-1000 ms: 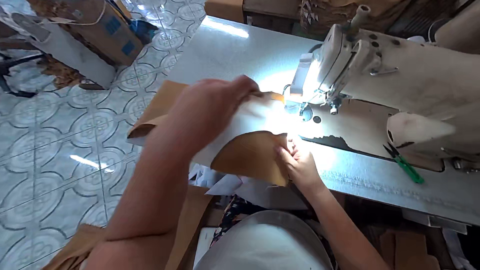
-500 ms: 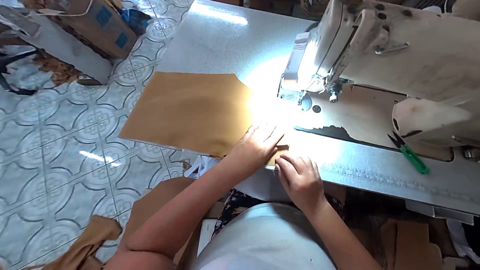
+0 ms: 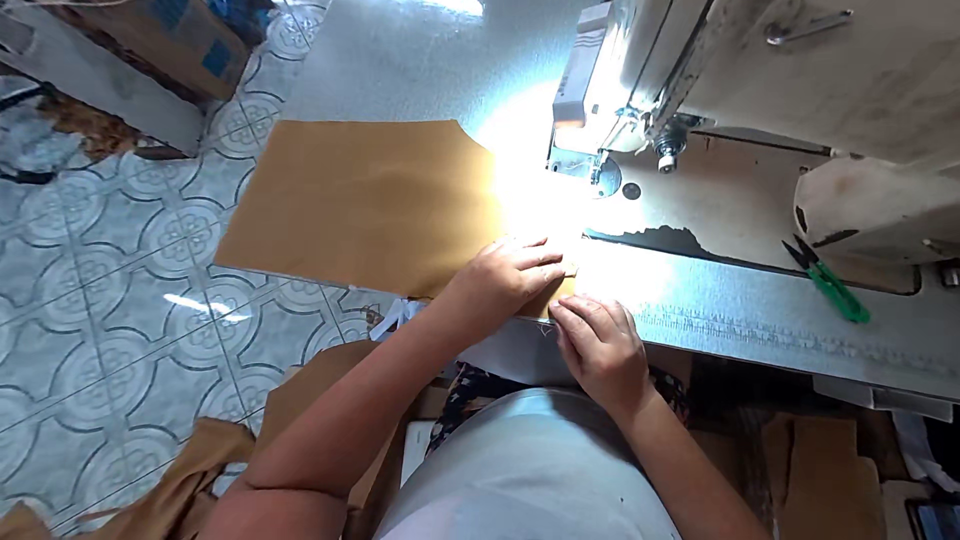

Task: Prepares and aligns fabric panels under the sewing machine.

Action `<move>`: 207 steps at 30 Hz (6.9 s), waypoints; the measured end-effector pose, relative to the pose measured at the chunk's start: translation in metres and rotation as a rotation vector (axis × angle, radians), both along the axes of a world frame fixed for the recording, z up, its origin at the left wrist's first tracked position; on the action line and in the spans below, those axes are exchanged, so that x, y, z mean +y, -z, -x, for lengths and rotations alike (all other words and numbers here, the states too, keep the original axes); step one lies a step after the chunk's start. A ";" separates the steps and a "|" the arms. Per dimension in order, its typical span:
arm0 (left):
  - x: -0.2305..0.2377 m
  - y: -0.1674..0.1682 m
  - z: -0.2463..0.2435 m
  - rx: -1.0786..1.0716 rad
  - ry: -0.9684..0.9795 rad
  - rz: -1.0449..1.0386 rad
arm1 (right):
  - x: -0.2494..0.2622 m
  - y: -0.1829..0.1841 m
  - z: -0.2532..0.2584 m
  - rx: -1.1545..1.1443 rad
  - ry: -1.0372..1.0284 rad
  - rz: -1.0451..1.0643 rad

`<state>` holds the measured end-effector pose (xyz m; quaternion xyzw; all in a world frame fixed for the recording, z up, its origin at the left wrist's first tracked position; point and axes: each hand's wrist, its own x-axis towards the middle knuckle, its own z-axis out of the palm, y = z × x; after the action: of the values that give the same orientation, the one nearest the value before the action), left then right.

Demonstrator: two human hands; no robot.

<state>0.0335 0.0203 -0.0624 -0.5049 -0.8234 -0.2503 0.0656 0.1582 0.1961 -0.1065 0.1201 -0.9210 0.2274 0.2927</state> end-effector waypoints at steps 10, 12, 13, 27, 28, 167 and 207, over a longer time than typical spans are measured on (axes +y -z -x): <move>0.001 0.004 -0.007 0.005 -0.021 0.032 | 0.001 -0.005 0.000 -0.049 -0.016 0.082; 0.000 0.006 -0.007 -0.001 -0.020 0.027 | 0.006 -0.015 0.001 -0.100 0.017 0.228; 0.000 0.006 -0.007 -0.002 -0.020 0.017 | 0.009 -0.021 0.003 -0.120 0.073 0.268; 0.010 -0.017 0.008 -0.074 -0.035 0.093 | 0.003 -0.021 0.027 -0.152 0.222 -0.047; 0.016 -0.021 0.014 -0.062 -0.058 0.113 | 0.003 -0.021 0.026 -0.146 0.229 -0.054; 0.105 0.004 0.170 -0.330 -0.482 0.285 | 0.036 -0.028 0.108 -0.178 0.339 -0.106; 0.111 -0.021 0.145 -0.093 -0.508 -0.012 | 0.040 -0.029 0.108 -0.182 0.337 -0.105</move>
<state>-0.1120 0.1315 -0.0415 -0.2695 -0.9244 -0.2538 0.0916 0.0503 0.2357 -0.0772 -0.0416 -0.9613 0.1367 0.2354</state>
